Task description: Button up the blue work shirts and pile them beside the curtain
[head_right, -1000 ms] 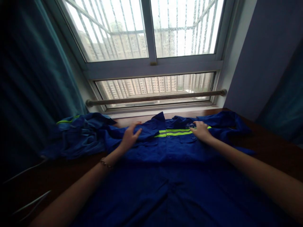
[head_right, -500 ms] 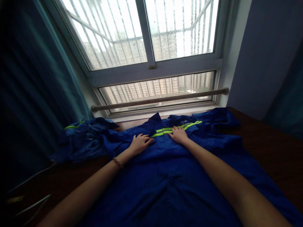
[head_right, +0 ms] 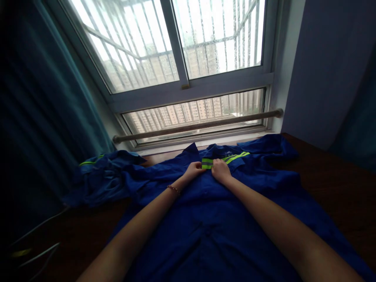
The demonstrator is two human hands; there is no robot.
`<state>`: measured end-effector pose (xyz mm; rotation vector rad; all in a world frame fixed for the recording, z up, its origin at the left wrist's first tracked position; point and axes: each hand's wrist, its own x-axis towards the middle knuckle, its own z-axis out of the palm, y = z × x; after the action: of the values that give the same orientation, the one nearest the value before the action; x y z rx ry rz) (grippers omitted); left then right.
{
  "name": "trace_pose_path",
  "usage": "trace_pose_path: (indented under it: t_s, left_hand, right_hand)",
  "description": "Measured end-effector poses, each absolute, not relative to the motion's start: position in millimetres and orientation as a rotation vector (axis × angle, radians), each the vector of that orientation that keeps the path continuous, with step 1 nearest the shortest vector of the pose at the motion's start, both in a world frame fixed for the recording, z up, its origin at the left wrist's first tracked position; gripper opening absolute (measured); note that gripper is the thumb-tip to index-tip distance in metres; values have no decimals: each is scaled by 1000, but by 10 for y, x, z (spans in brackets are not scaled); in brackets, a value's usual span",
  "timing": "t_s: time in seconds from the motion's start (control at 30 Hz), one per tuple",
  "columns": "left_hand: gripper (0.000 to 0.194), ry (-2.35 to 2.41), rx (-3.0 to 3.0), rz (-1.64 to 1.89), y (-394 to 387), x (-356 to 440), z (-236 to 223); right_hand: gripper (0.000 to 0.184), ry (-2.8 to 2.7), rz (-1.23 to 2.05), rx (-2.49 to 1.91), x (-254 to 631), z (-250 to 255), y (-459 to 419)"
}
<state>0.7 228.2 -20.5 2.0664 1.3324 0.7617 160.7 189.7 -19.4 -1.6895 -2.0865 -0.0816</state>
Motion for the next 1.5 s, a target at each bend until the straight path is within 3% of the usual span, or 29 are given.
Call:
trace_pose_path:
  t_s: [0.2,0.4,0.67,0.9,1.23,1.5]
  left_hand:
    - [19,1198,2015,988,2119,-99,-279]
    - [20,1064,1593,1064,2111,-95,-217]
    - [23,927,1373,863,2142,-271,-109]
    - [18,930,1351,937,2093,-233,-100]
    - [11,1027,1448,1136,2048,-105,-139]
    - [29,937,1474,1078,2030,-134,-105]
  right_hand:
    - [19,-2133,-64,-1606,1516,-80,1778]
    - [12,-2249,-37,-1580,1404,-2,1696]
    - [18,-2360,-348,-1416,1335,29,1615]
    - [29,-2317,-390,-1308,1361,-19,1617]
    - [15,-2232,-71,-1327,1359,-80,1759]
    - [11,-2058,108,-1454,1402,-126,1815]
